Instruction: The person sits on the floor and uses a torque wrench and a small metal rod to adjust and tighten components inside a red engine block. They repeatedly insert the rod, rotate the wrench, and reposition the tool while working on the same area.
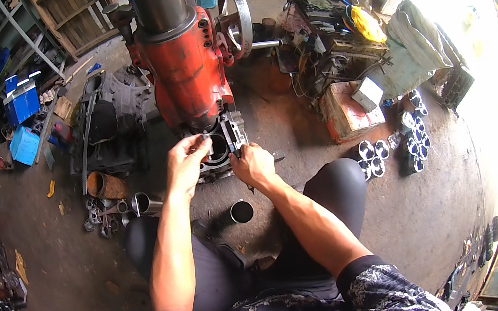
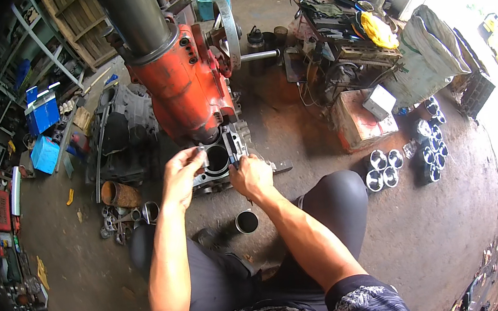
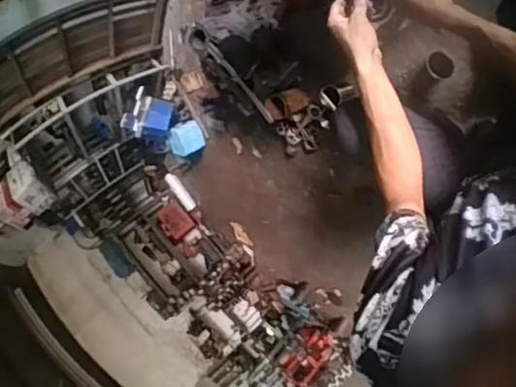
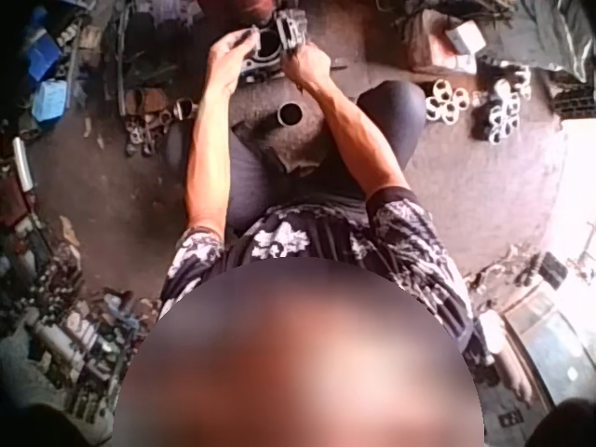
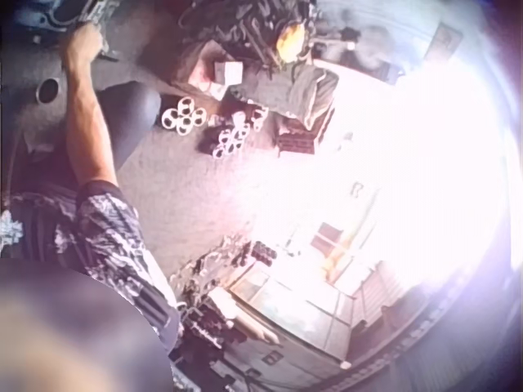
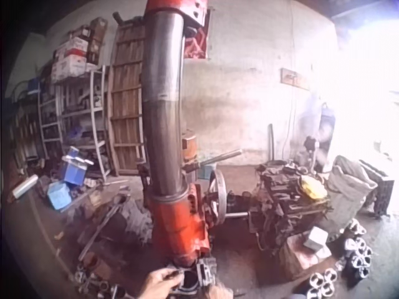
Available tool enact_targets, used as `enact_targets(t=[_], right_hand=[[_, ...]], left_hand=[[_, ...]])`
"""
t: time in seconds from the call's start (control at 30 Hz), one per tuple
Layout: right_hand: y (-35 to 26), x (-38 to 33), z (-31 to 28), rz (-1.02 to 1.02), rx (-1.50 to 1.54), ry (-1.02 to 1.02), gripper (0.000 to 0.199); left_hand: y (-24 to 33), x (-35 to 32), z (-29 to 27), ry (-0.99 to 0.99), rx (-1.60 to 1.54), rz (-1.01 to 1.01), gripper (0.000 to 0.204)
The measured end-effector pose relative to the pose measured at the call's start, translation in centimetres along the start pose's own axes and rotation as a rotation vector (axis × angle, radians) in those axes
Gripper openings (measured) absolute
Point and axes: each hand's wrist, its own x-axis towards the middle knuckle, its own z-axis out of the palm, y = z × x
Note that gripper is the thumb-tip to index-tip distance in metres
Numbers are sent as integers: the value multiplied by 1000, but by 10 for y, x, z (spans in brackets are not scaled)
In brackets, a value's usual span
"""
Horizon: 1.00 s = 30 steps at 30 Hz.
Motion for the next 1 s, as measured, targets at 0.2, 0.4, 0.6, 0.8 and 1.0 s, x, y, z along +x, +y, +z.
enact_targets(t=[0.2,0.4,0.6,0.8,1.0], right_hand=[[3,-30,-25,-12,219,-25,42],[-3,-60,-51,-330,511,135,26],[-17,-70,-48,-133,942,-63,17],[-20,-62,-53,55,1338,-610,19],[-38,-57,-42,112,1384,-591,27]], left_hand=[[-21,4,14,-90,-1,-75,35],[-13,-2,12,-417,-578,-48,28],[0,-12,14,-428,-501,65,26],[13,-23,9,-634,-666,103,28],[21,-20,3,-345,-392,174,27]])
